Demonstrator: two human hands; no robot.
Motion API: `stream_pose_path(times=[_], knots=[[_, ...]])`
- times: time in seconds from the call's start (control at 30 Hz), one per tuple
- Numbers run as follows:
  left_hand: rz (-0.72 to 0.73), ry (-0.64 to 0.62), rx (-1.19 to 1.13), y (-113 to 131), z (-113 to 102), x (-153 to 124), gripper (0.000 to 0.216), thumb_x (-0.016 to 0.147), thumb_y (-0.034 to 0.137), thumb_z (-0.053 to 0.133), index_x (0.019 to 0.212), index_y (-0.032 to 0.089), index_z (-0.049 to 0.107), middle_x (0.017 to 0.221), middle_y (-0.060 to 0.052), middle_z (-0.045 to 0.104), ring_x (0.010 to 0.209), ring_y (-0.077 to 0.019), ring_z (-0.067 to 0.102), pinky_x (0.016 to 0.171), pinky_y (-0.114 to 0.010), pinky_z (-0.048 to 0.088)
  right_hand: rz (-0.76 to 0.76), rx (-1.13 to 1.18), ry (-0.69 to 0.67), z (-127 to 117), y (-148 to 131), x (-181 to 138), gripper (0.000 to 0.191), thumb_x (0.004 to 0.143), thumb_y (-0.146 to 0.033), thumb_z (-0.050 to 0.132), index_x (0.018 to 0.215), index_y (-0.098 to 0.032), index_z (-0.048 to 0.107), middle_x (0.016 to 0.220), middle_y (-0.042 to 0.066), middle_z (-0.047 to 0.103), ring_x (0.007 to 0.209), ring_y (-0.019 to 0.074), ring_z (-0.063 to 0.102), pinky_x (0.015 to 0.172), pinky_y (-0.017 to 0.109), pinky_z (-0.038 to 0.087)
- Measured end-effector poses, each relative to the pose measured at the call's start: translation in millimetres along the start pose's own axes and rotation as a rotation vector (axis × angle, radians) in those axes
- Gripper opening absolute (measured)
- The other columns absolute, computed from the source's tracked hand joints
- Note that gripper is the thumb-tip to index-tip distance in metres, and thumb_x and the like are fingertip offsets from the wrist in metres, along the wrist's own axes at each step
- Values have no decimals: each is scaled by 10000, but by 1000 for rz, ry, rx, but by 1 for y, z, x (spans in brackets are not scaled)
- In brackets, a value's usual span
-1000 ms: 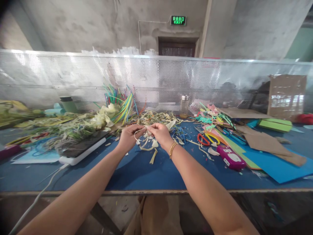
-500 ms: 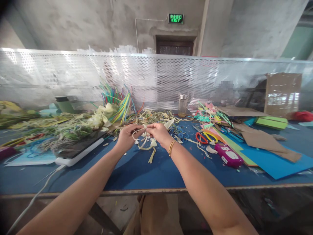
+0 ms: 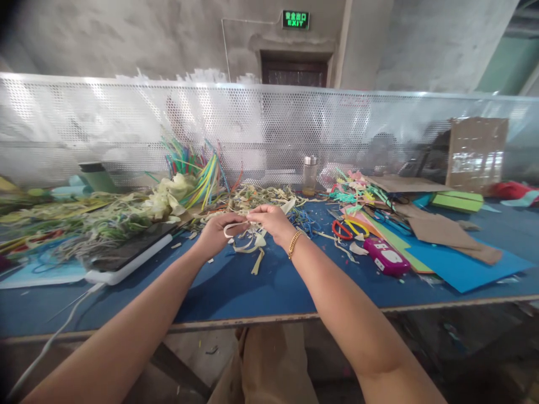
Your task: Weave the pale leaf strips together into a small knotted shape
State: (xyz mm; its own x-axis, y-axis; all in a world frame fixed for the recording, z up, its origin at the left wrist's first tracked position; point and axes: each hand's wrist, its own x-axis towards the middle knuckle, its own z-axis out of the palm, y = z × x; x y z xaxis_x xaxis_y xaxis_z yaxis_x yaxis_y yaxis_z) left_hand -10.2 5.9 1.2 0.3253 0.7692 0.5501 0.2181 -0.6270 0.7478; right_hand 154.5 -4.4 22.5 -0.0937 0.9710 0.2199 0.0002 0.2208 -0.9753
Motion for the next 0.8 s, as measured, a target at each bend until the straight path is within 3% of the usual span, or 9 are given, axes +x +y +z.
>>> stream_pose_path(times=[0.1,0.17,0.37,0.5,0.63,0.8], knots=[[-153,-18,-146,4,0,-1,235,656,368,699,787,173,713,730,-38,648,646,-151,545,614,-260,409,26,53,1,-3,-2,1,159,592,-262,718,683,-179,617,628,-19,585,554,83,473,540,240,356],[-181,-35,-172,8,1,-3,224,627,366,719,745,176,713,724,-37,648,652,-153,551,621,-262,418,35,76,19,-6,-3,3,158,591,-260,718,683,-179,619,646,-11,590,575,90,480,537,241,348],[-267,-245,-244,12,6,-10,221,592,338,748,731,170,715,700,-52,639,618,-151,556,577,-267,432,59,156,153,-13,0,10,220,572,-306,734,721,-190,622,646,-25,557,583,86,432,495,220,268],[-367,-317,-373,10,9,-12,218,595,327,759,734,170,704,645,-43,612,564,-123,529,553,-257,429,62,198,243,-17,2,14,243,571,-324,737,730,-189,612,626,-37,530,556,71,406,473,209,233],[-368,-315,-439,11,9,-11,207,653,352,725,721,157,705,644,-57,603,584,-127,524,563,-259,438,53,231,314,-23,5,19,263,563,-324,745,743,-186,611,605,-40,512,539,69,394,454,208,229],[-342,-310,-412,15,6,-10,230,658,356,717,752,147,724,628,-50,570,585,-126,494,526,-243,414,-22,232,393,-27,7,23,277,561,-338,746,751,-189,610,654,-28,552,571,77,430,492,220,311]])
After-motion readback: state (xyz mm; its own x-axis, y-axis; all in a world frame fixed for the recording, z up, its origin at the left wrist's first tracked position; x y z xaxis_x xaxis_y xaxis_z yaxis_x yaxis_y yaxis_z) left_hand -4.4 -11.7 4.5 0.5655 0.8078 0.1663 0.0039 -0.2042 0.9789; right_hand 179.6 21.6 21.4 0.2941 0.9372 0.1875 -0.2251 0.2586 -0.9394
